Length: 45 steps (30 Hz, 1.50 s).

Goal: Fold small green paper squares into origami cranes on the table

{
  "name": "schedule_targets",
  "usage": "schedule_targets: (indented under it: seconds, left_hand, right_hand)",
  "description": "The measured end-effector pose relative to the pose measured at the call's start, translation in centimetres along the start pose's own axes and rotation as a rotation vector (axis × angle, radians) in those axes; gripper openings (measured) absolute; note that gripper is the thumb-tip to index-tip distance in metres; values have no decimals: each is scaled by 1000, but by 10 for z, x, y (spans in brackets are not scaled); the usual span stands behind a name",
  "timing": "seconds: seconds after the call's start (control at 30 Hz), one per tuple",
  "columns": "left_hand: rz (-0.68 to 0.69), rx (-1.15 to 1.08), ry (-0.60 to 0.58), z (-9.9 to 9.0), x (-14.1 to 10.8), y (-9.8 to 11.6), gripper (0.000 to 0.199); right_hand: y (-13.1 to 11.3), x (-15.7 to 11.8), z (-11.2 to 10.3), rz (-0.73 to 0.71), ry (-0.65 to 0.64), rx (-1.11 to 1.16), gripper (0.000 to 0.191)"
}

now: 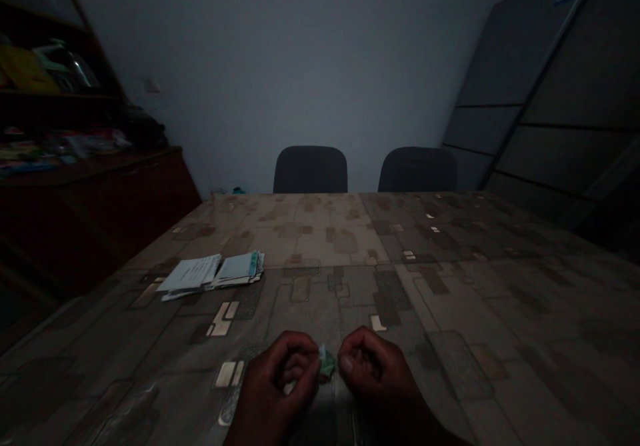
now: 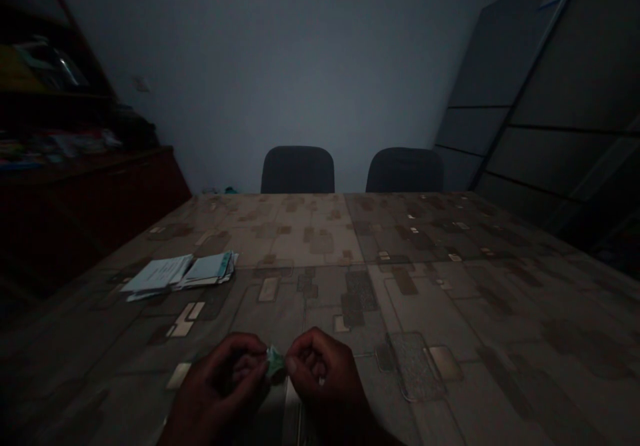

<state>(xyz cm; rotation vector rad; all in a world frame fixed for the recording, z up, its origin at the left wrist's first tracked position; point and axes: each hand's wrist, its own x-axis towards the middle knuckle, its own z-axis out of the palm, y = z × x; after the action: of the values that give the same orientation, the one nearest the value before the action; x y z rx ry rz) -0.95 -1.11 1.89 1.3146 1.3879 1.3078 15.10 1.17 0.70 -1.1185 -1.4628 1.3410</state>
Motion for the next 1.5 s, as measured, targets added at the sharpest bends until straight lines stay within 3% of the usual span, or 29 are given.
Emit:
schedule_targets:
  seconds: [0.13,0.5,0.7,0.87,1.1,1.3,1.5]
  left_hand:
    - [-26,-20,-63,1,0,-2,5]
    - [147,181,-202,-9,4,-12,8]
    - [78,172,-195,-8,4,-9,11]
    - [-56,29,-205,-8,4,-8,8]
    - [-19,69,-238,-8,5,-10,11]
    - [-127,-87,-238,-3,4,-10,15]
    - [-68,-207,-229,-2,1,-10,16]
  right_hand:
    - [1,1,-2,-31,-10,-22,11]
    - [-3,2,-2,-93,-60,-58,4]
    - [1,2,-4,-153,-74,-99,2]
    - [-2,3,-4,-107,-72,-34,7]
    - [-3,4,-1,23,-119,97,17]
    - [9,5,0,10,-146,145,22]
    - [10,5,-1,11,-111,109,19]
